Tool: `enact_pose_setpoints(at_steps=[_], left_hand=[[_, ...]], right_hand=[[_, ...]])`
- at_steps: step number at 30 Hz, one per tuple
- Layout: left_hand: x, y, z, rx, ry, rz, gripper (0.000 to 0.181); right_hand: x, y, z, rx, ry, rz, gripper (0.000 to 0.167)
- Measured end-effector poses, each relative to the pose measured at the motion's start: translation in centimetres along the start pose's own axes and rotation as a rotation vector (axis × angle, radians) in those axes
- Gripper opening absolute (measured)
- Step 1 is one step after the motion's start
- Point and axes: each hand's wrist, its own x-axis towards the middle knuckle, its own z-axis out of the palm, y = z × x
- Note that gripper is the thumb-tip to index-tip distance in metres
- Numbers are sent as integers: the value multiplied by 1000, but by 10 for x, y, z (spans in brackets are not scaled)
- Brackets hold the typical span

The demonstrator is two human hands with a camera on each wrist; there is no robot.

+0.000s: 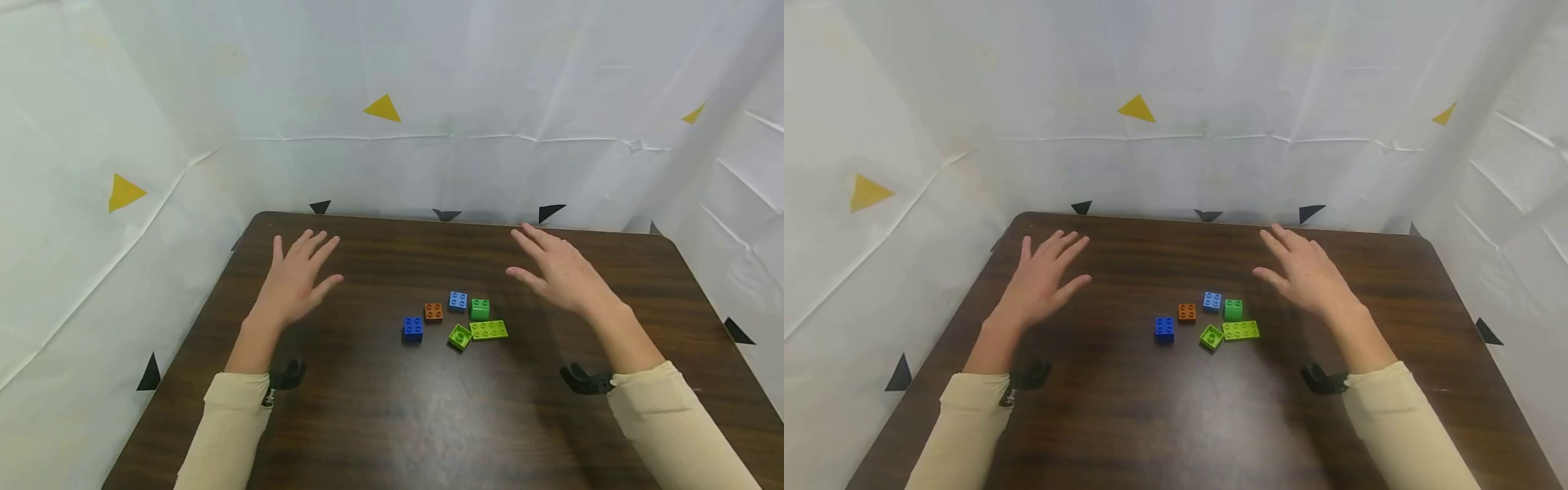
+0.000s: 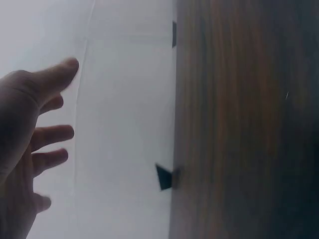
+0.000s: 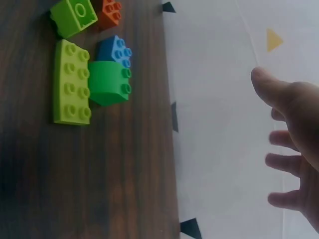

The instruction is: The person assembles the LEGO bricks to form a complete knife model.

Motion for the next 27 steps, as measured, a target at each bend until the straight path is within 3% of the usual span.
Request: enact_pose_setpoints(at_steps=[6,11,15,21,27], left_hand=[[-3,15,21,-193,14,12,62],[-6,38,47,-426,-71,14,58],[-6,59,68,-556,-136,11,58],[-6,89,92,-562,-239,-34,61],[-5,105,102,-524,-231,-81,52]], right_hand=[[-8,-4,13,31,-58,-32,51],[-18,-8,32,39,-115,-53,33],[-23,-9,48,44,-128,-65,27],[-29,-10,73,33,-120,-137,25],[-32,-14,90,13,-129,-143,28]])
